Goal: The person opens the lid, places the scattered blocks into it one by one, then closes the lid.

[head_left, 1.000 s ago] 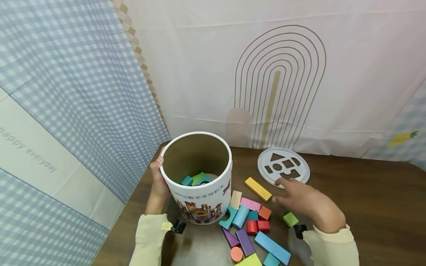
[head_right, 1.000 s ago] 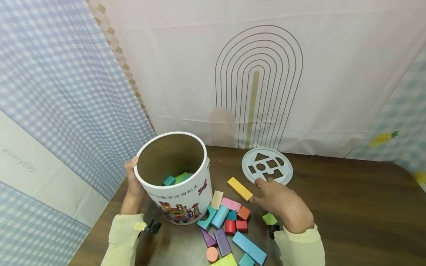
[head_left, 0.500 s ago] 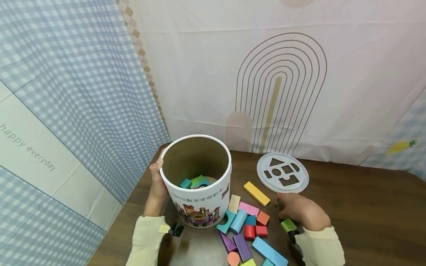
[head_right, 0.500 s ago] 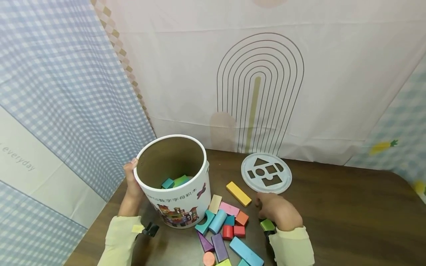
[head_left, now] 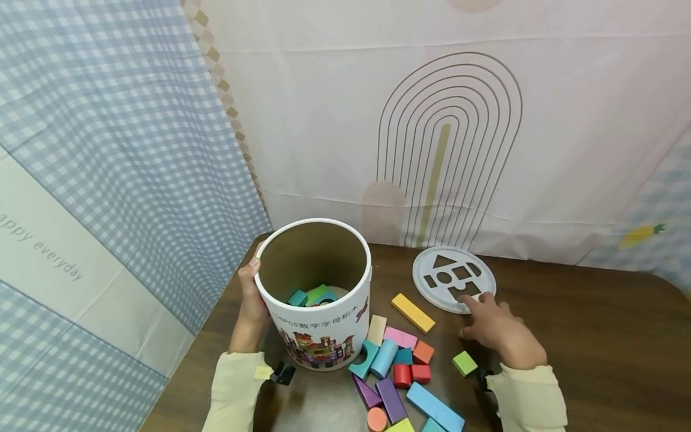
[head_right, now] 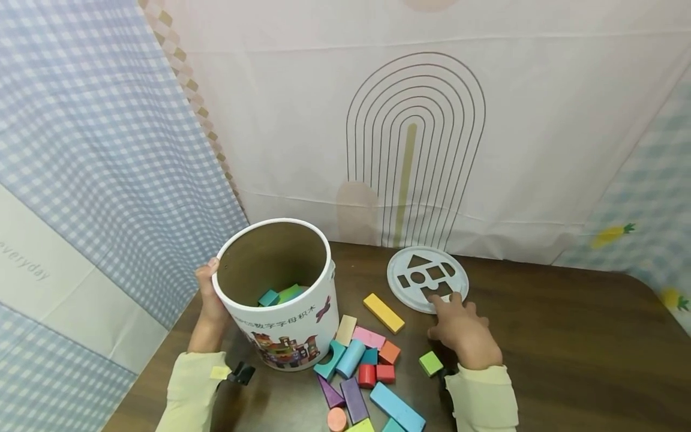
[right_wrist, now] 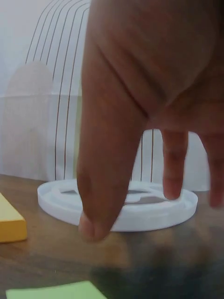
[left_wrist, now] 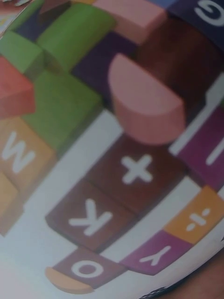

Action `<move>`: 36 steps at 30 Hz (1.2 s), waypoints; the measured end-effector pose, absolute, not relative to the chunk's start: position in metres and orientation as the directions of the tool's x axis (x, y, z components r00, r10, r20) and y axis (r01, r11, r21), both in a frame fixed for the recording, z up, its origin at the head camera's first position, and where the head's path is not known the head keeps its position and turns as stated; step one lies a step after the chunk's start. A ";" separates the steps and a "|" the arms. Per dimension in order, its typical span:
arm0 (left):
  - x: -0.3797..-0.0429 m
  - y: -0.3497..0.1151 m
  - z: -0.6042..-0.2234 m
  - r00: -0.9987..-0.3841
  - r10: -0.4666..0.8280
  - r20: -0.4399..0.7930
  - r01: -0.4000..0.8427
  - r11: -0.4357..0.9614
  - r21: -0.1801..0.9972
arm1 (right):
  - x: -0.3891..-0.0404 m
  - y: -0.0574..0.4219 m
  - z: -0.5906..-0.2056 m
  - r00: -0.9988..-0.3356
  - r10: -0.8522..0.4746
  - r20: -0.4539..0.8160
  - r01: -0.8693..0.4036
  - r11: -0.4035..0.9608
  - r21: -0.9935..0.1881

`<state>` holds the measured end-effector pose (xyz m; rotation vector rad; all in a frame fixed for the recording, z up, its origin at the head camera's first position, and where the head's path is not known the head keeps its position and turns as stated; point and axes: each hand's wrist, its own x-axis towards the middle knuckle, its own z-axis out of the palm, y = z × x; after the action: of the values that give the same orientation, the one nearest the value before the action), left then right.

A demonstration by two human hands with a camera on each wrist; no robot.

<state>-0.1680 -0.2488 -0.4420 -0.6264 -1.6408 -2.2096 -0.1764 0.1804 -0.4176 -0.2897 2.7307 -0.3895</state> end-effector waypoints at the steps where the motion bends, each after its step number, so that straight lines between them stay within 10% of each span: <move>1: -0.168 -0.249 -0.442 -0.852 0.003 0.524 0.499 -0.296 0.814 | -0.177 0.180 -0.419 -0.903 -0.244 -0.354 -0.131 0.940 -0.315; 23: -0.166 -0.248 -0.441 -0.857 0.005 0.516 0.494 -0.278 0.824 | -0.177 0.173 -0.420 -0.879 -0.290 -0.378 -0.132 0.911 -0.392; 36: -0.168 -0.250 -0.443 -0.861 0.001 0.509 0.489 -0.276 0.828 | -0.165 0.161 -0.417 -0.757 -0.357 -0.548 -0.053 0.869 -0.493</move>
<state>-0.1679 -0.2496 -0.4430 -0.6034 -1.6602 -2.2034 -0.1651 0.1606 -0.4165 -0.2947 2.3763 -0.6019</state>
